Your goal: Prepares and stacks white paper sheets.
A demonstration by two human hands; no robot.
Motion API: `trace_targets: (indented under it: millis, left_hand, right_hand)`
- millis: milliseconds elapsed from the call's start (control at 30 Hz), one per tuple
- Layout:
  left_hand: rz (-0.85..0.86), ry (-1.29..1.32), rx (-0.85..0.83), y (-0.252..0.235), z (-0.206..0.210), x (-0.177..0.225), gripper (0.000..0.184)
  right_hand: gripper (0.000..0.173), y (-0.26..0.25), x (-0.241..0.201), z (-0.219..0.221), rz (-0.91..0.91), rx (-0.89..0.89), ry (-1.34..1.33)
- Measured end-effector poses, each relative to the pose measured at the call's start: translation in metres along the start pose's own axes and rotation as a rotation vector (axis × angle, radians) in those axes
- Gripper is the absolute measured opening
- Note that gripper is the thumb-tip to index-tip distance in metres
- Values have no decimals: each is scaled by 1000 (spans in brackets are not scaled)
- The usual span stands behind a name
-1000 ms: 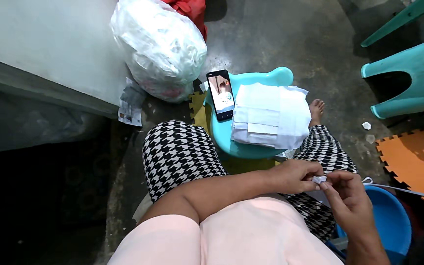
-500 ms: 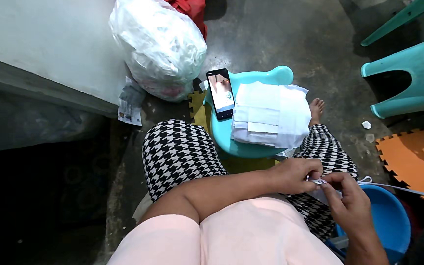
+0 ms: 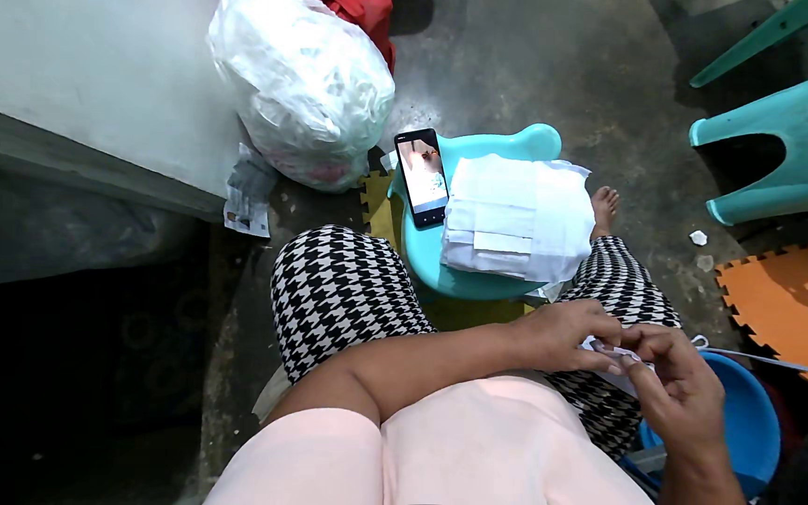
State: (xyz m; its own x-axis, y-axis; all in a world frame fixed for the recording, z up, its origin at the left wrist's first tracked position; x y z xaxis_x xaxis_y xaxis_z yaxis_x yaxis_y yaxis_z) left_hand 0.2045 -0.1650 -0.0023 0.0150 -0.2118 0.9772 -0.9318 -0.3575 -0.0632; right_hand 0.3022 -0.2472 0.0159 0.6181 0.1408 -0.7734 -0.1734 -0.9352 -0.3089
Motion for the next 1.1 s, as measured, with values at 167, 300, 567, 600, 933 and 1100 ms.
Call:
trace_targets:
  millis: [167, 300, 567, 600, 933, 1100]
  left_hand:
    - [14, 9, 0, 0, 1, 0, 24]
    - [-21, 59, -24, 0, 2, -2, 18]
    - [-38, 67, 14, -2, -1, -2, 24]
    - [-37, 62, 19, -2, -1, -2, 24]
    - [-48, 77, 10, -2, 0, -5, 23]
    - [20, 151, -4, -3, 2, 1, 25]
  right_hand:
    - [11, -1, -4, -1, 11, 31, -106]
    - [15, 0, -4, -2, 15, 10, -43]
    - [26, -3, -7, -12, 21, -87, 258]
    - [26, -3, -7, -13, 13, -88, 225]
    - [15, -2, -7, -15, 81, -98, 27]
    - [27, -5, -13, -22, 67, -230, 243]
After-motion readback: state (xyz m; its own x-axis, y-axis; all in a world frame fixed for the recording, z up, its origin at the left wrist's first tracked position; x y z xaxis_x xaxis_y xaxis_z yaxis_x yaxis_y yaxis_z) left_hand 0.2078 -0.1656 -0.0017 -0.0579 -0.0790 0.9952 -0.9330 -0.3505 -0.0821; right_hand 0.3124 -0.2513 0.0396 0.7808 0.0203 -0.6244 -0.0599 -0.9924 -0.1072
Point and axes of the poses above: each hand's wrist, its own y-axis away from the middle knuckle, its own z-axis out of the palm, x = y × z, the point moved 9 cm from there along -y, towards the middle knuckle, and after that the axes turned 11 degrees about -z, right-handed, at the moved point
